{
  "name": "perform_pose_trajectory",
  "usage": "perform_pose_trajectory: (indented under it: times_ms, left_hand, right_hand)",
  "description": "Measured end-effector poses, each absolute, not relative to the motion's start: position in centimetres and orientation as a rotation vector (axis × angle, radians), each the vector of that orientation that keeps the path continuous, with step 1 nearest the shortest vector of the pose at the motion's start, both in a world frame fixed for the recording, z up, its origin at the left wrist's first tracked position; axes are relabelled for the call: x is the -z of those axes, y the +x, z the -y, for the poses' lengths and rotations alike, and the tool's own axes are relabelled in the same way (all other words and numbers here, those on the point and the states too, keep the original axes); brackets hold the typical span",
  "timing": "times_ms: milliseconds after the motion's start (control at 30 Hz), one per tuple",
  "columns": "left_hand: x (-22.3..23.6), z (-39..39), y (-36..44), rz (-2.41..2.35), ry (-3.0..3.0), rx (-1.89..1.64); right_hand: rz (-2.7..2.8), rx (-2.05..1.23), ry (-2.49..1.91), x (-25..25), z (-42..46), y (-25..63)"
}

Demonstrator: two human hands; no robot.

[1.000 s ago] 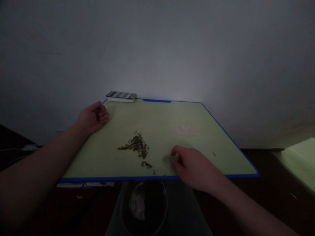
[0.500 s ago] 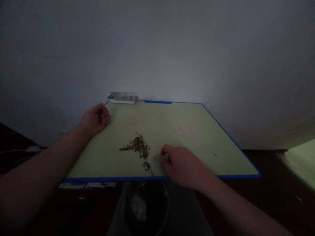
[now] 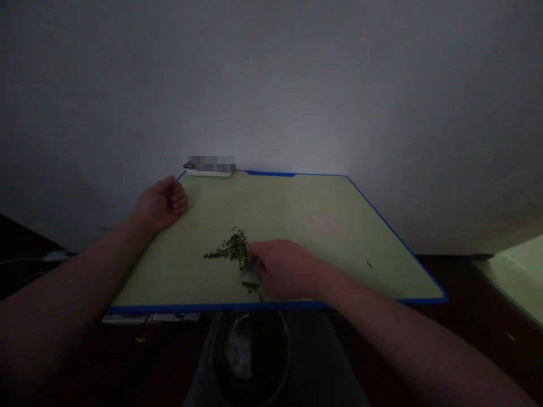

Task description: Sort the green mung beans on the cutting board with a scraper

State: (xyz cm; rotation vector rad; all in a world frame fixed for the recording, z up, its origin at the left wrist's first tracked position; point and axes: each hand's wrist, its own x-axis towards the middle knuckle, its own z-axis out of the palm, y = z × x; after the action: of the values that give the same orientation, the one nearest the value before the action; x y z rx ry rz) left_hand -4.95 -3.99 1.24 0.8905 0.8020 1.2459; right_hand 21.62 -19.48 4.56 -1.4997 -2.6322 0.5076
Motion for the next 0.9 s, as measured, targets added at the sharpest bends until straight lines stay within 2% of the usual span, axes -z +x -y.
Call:
perform_pose_trajectory:
  times_ms: [600, 900]
  left_hand:
    - [-1.2, 3.9, -4.9, -0.79, 0.883, -1.257]
    - [-1.1, 3.8, -5.0, -0.797, 0.893, -1.253]
  right_hand:
    - [2.656, -0.841, -1.422, -5.5, 22.4, 22.1]
    - [2.645, -0.325, -1.36, -4.8, 21.1, 20.5]
